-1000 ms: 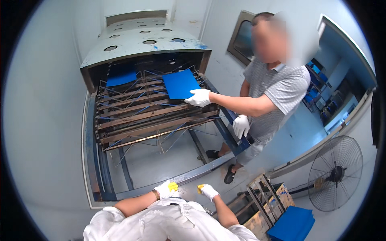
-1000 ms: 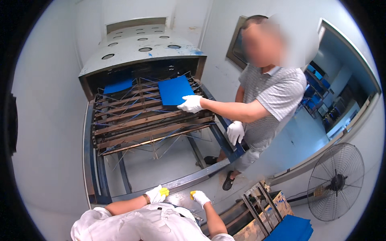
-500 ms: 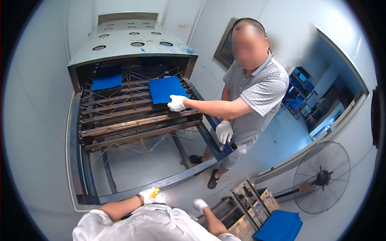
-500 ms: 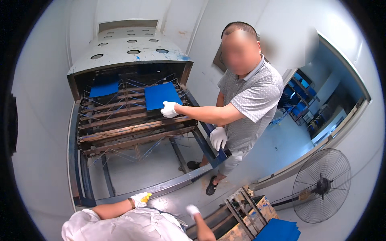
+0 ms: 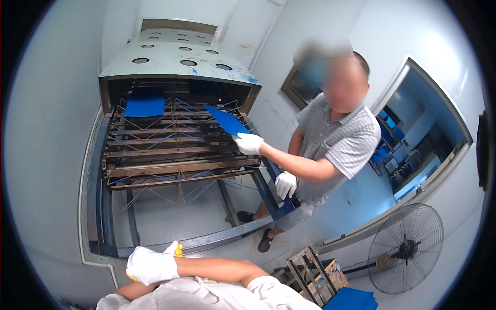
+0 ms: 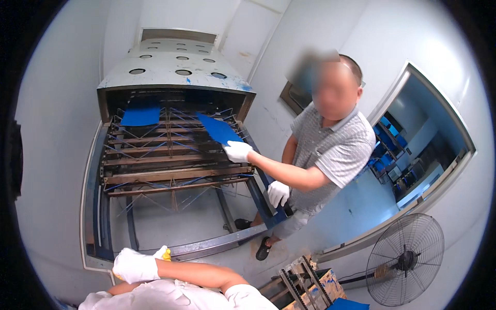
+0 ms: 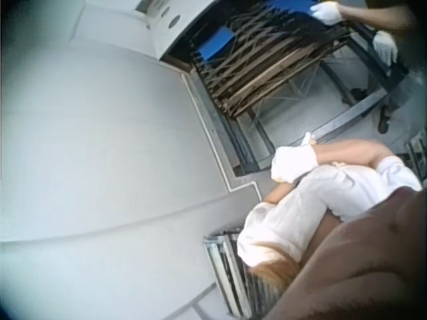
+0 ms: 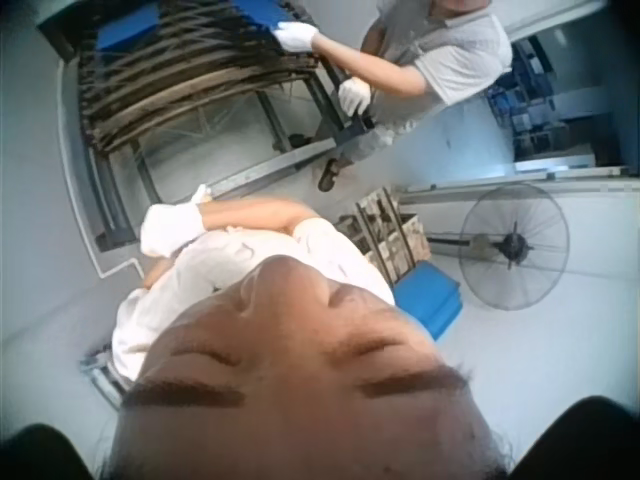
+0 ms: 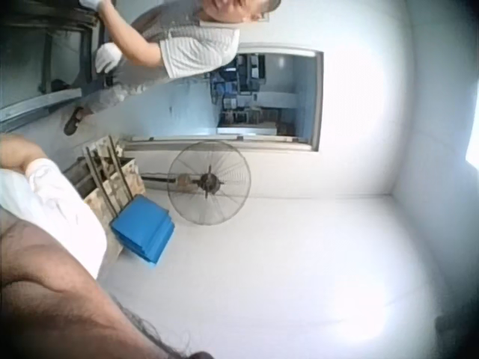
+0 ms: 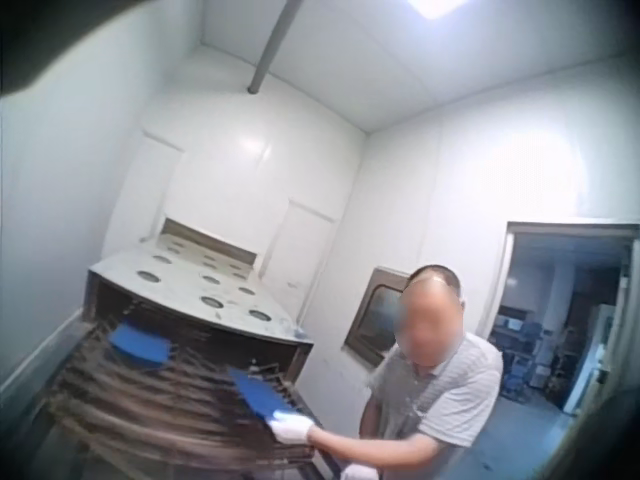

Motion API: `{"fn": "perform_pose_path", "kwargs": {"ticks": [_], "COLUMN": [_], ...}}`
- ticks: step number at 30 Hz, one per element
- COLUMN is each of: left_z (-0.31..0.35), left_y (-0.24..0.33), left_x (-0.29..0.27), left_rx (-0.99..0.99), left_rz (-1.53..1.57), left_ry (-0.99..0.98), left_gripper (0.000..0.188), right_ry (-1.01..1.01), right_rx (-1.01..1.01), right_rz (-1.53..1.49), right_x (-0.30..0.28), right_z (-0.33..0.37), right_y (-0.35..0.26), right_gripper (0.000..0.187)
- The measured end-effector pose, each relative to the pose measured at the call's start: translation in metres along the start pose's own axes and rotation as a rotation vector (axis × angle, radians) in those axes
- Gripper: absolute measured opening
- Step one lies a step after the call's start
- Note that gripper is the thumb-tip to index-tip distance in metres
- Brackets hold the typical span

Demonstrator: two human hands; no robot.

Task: The person repeatedly picks up blue rectangular plastic sheets from a stack and places them onto a metal rack. Another person assists by taking sheets from the rack and restacking them nearby. The task continues in a repetitive loop throughout the clip.

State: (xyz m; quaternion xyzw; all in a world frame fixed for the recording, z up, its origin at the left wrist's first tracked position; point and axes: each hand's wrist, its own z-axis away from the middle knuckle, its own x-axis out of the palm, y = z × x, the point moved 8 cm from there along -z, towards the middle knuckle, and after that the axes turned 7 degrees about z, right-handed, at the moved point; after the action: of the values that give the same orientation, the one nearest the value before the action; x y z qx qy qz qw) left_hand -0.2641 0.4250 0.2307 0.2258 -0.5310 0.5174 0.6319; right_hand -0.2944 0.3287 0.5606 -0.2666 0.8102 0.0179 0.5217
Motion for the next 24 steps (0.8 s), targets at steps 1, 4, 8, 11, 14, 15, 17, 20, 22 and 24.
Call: {"fn": "perform_pose_path", "kwargs": {"ticks": [1,4,8,11,14,15,17,20,22,24], "left_z": [0.015,0.026,0.032,-0.012,-0.038,-0.043,-0.057,-0.009,-0.02,-0.019], "left_y": [0.01,0.014,-0.012,-0.076,-0.18,-0.218,-0.295,-0.354,-0.358,-0.34], "left_x": [-0.009,-0.002,0.056,0.092,0.118,0.134,0.124,0.166,0.154,0.154], "left_rx": [0.039,-0.01,0.062,-0.386,-0.839,-0.834,-1.044,-1.175,-1.096,-1.053], "left_rz": [0.04,0.111,-0.462,-0.688,-0.879,-1.142,-1.117,-1.353,-1.178,-1.139], "left_ry": [-0.015,-0.122,0.245,0.079,0.074,0.058,-0.317,-0.725,-0.997,-1.071], "left_gripper": [0.023,0.023,0.023,0.028,0.025,0.027,0.03,0.029,0.02,0.027], "right_ry": [0.009,0.094,0.144,0.106,0.089,0.133,0.187,0.3,0.369,0.455], "right_rx": [-0.035,0.114,0.647,0.93,1.267,1.495,1.784,2.006,2.038,1.989], "right_rz": [-0.074,-0.213,-0.283,0.42,0.538,0.458,0.347,0.263,0.233,0.222], "right_x": [0.002,-0.002,0.002,0.016,0.058,0.077,0.098,0.114,0.115,0.111], "right_z": [-0.004,0.03,0.2,0.354,0.483,0.52,0.55,0.554,0.543,0.528], "right_y": [0.009,0.059,0.102,0.062,-0.021,-0.052,-0.09,-0.119,-0.118,-0.106], "right_gripper": [0.018,0.018,0.022,0.009,0.01,0.011,0.011,0.011,0.011,0.011]}}
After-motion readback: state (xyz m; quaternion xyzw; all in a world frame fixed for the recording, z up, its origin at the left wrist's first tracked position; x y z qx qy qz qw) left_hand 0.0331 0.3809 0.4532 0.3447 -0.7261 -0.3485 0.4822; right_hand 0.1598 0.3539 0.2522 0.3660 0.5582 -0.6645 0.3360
